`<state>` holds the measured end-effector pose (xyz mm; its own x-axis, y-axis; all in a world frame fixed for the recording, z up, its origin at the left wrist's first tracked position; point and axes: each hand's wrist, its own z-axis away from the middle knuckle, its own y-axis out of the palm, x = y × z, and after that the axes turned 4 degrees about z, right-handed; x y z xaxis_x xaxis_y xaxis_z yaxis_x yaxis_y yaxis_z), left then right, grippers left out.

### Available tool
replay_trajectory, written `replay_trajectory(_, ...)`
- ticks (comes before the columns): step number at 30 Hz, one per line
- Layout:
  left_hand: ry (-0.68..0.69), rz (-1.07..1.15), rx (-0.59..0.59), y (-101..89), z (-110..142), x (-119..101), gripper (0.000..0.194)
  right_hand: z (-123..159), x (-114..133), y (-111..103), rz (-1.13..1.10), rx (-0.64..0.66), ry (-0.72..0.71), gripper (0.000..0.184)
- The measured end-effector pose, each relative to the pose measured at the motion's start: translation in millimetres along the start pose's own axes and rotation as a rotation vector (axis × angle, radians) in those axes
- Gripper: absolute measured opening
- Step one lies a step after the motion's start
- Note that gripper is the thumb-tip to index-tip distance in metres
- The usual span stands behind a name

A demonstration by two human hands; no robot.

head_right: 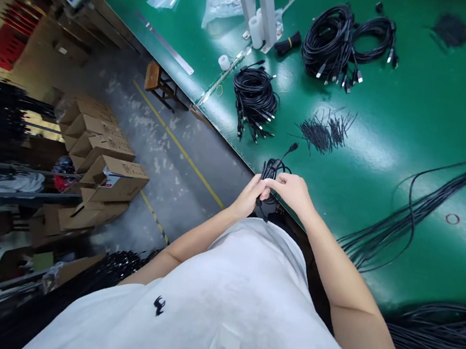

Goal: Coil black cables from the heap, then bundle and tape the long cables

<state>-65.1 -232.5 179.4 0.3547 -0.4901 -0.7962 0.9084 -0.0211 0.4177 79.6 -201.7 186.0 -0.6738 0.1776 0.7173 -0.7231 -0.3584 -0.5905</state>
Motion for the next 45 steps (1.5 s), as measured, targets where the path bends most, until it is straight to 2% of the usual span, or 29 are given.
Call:
replay_trajectory(2, -0.023, 0.124, 0.03, 0.2, 4, -9, 0.031, 8, -2, 6, -0.129, 0.003, -0.017, 0.051)
replay_trajectory(3, -0.039, 0.174, 0.031, -0.1, 5, -14, 0.029, 14, -3, 8, -0.176, -0.063, -0.044, 0.05)
replay_trajectory(7, -0.119, 0.338, 0.059, -1.3, 5, -38, 0.033, 30, -17, 8, -0.281, -0.62, -0.105, 0.035)
replay_trajectory(8, -0.145, 0.366, 0.076, -1.0, 4, -43, 0.037, 31, -22, 6, -0.331, -0.695, -0.083, 0.033)
replay_trajectory(9, -0.174, 0.386, 0.087, -0.6, 2, -46, 0.039, 30, -26, 5, -0.422, -0.686, -0.055, 0.037)
replay_trajectory(10, -0.202, 0.4, 0.085, -0.1, 0, -48, 0.041, 28, -30, 5, -0.554, -0.6, -0.025, 0.045)
replay_trajectory(12, -0.247, 0.417, 0.037, 0.9, -7, -47, 0.04, 21, -33, 9, -0.883, -0.314, 0.052, 0.054)
replay_trajectory(13, -0.256, 0.419, -0.012, 1.1, -12, -44, 0.038, 17, -33, 13, -1.032, -0.204, 0.101, 0.053)
replay_trajectory(14, -0.254, 0.417, -0.075, 0.9, -18, -40, 0.036, 13, -30, 18, -1.146, -0.156, 0.154, 0.053)
replay_trajectory(15, -0.244, 0.413, -0.144, 0.6, -25, -36, 0.034, 8, -27, 22, -1.221, -0.172, 0.203, 0.053)
replay_trajectory(17, -0.204, 0.414, -0.263, -0.4, -40, -30, 0.03, -4, -18, 27, -1.274, -0.305, 0.255, 0.053)
replay_trajectory(19, -0.131, 0.432, -0.31, -0.4, -60, -33, 0.027, -24, -6, 24, -1.277, -0.393, 0.234, 0.053)
replay_trajectory(21, -0.028, 0.445, -0.275, 0.4, -84, -49, 0.025, -55, 7, 10, -1.292, -0.43, 0.172, 0.05)
replay_trajectory(24, 0.137, 0.378, -0.23, -4.2, -129, -95, 0.024, -127, 35, -17, -1.329, -0.494, 0.06, 0.044)
replay_trajectory(26, 0.224, 0.209, -0.266, -17.5, -163, -130, 0.027, -187, 56, -30, -1.296, -0.499, -0.005, 0.04)
replay_trajectory(29, 0.314, -0.284, -0.348, -53.4, -208, -171, 0.035, -277, 80, -32, -1.096, -0.456, -0.045, 0.031)
replay_trajectory(31, 0.365, -0.709, -0.398, -80.5, -228, -181, 0.044, -321, 82, -20, -0.841, -0.476, -0.045, 0.023)
replay_trajectory(32, 0.396, -0.914, -0.396, -92.8, -234, -180, 0.049, -335, 79, -11, -0.686, -0.496, -0.04, 0.019)
replay_trajectory(34, 0.47, -1.233, -0.33, -112.8, -237, -168, 0.054, -342, 66, 12, -0.388, -0.532, -0.028, 0.022)
replay_trajectory(36, 0.543, -1.4, -0.227, -125.8, -233, -147, 0.053, -330, 52, 34, -0.187, -0.556, -0.017, 0.033)
replay_trajectory(38, 0.582, -1.463, -0.186, -133.4, -225, -129, 0.052, -308, 43, 51, -0.081, -0.579, -0.023, 0.043)
replay_trajectory(40, 0.587, -1.483, -0.202, -138.3, -221, -117, 0.051, -291, 46, 60, -0.013, -0.59, -0.038, 0.049)
replay_trajectory(45, 0.548, -1.527, -0.227, -147.1, -234, -118, 0.047, -287, 72, 61, 0.133, -0.598, 0.023, 0.054)
